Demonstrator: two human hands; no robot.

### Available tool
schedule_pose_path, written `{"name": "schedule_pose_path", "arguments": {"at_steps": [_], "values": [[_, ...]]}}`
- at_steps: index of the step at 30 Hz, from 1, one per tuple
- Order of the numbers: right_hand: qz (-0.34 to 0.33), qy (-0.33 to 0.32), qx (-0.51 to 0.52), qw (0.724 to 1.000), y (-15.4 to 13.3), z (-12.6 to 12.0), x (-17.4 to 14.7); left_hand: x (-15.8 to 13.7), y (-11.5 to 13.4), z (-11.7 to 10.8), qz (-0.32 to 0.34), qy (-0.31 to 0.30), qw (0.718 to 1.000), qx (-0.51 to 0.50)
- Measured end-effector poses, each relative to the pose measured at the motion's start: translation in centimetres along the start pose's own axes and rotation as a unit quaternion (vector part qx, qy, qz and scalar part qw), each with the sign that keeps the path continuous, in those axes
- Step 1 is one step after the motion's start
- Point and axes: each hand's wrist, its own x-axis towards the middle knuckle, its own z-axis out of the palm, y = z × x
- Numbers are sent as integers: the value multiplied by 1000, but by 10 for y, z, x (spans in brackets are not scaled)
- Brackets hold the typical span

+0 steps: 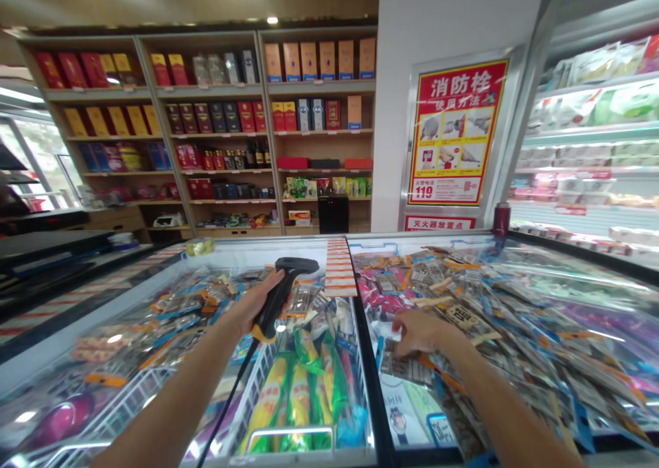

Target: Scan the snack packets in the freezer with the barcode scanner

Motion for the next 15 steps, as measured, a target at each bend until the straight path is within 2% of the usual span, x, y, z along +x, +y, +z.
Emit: {"name": "schedule_pose_path", "arguments": {"at_steps": [3, 6, 8, 11, 13, 15], "values": [[-30, -15, 26, 999, 7, -1, -2, 4, -3, 2, 14, -9, 999, -31], [-24, 56, 154, 986, 6, -12, 2, 0, -11, 2, -4, -10, 1000, -17], [27, 128, 278, 952, -1, -20, 9, -5, -15, 3, -18, -9, 1000, 6], [70, 208, 432, 875, -16, -22, 25, -13, -17, 5, -33, -28, 998, 41], [66, 249, 487, 835, -22, -18, 38, -17, -16, 7, -32, -51, 997, 47], [59, 278, 502, 817, -22, -11, 48, -21, -14, 8, -29, -67, 996, 50]]}}
